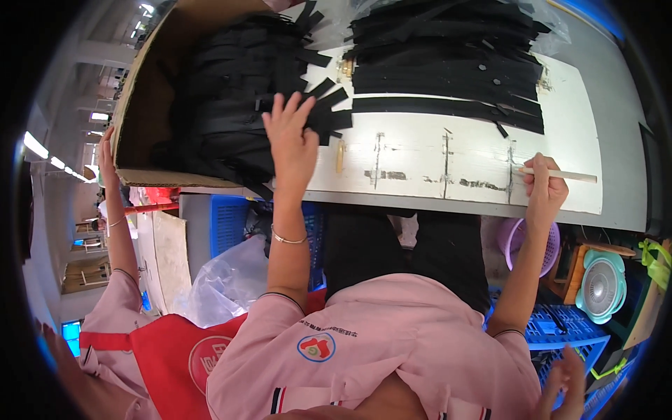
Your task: Marking and organizing black webbing straps on a workbench using a marker.
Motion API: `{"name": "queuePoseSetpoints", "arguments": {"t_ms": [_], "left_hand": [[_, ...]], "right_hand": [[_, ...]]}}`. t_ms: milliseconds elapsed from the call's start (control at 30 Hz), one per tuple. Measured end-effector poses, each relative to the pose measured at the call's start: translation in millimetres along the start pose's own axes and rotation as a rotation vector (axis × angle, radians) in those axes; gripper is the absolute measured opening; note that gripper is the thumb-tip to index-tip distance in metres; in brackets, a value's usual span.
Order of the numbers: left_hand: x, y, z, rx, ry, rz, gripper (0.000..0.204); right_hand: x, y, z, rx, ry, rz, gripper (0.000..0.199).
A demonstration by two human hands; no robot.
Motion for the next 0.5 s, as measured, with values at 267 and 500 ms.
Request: {"name": "queuePoseSetpoints", "arguments": {"t_ms": [267,500], "left_hand": [[-32.8,53.1,-5.3,-0.157,-0.078,0.083,0.018],[-7.6,-24.8,19.7,0.138,-0.013,-0.269,0.015]], "right_hand": [[-0.9,-5.4,2.2,0.002,-0.007,-0.017,0.030],[0.8,-1.8,1.3,-0.019,0.009,0.005,0.027]]}}
Point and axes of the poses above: each hand's wrist, its own z-axis towards the middle knuckle, its own x-axis out of the palm, y = z × x, the point moved 2 cm from there along z, towards the middle knuckle, and after that the axes turned 14 degrees about x, right-handed, at the moved point
